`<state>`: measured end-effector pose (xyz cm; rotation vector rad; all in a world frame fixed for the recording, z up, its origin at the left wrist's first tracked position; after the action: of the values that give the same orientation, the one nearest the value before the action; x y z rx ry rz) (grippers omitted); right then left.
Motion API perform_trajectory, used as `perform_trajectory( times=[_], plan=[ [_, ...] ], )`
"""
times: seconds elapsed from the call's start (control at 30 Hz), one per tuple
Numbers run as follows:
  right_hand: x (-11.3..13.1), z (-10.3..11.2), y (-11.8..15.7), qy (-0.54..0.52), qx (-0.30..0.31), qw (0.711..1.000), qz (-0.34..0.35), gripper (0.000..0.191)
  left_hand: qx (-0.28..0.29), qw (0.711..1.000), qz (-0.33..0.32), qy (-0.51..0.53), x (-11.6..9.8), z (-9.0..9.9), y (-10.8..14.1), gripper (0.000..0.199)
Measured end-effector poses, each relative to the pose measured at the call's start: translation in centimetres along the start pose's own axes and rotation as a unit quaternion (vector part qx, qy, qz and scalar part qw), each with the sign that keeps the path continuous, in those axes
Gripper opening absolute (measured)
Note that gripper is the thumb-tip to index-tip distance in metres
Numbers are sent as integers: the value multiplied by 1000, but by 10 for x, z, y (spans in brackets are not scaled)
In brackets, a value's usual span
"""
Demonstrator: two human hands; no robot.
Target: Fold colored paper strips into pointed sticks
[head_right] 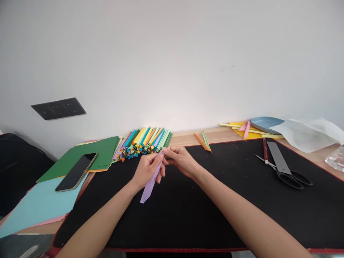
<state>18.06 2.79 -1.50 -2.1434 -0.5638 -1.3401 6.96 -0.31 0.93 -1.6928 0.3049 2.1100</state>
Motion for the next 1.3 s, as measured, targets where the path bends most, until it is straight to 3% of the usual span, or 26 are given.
perform_trajectory(
  times=[0.33, 0.67, 1.3],
  plan=[
    [-1, 0, 1, -22, 8, 1000, -5, 26, 11, 1000, -1, -14, 1, 0, 0, 32],
    [4, -3, 1, -16, 43, 999, -14, 37, 34, 999, -10, 29, 1, -1, 1, 31],
    [5, 5, 1, 39, 6, 999, -22, 29, 37, 999, -7, 1, 1, -2, 1, 32]
  ],
)
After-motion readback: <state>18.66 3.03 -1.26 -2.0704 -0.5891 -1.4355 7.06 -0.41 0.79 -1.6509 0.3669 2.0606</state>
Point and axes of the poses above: each hand's wrist, its own y-axis away from the middle knuckle, its own z-axis out of the back of the hand, x = y × z, the point moved 4 cm from there along -y, towards the middle knuckle, and after that the axes turned 9 degrees about x, right-handed, at the moved point
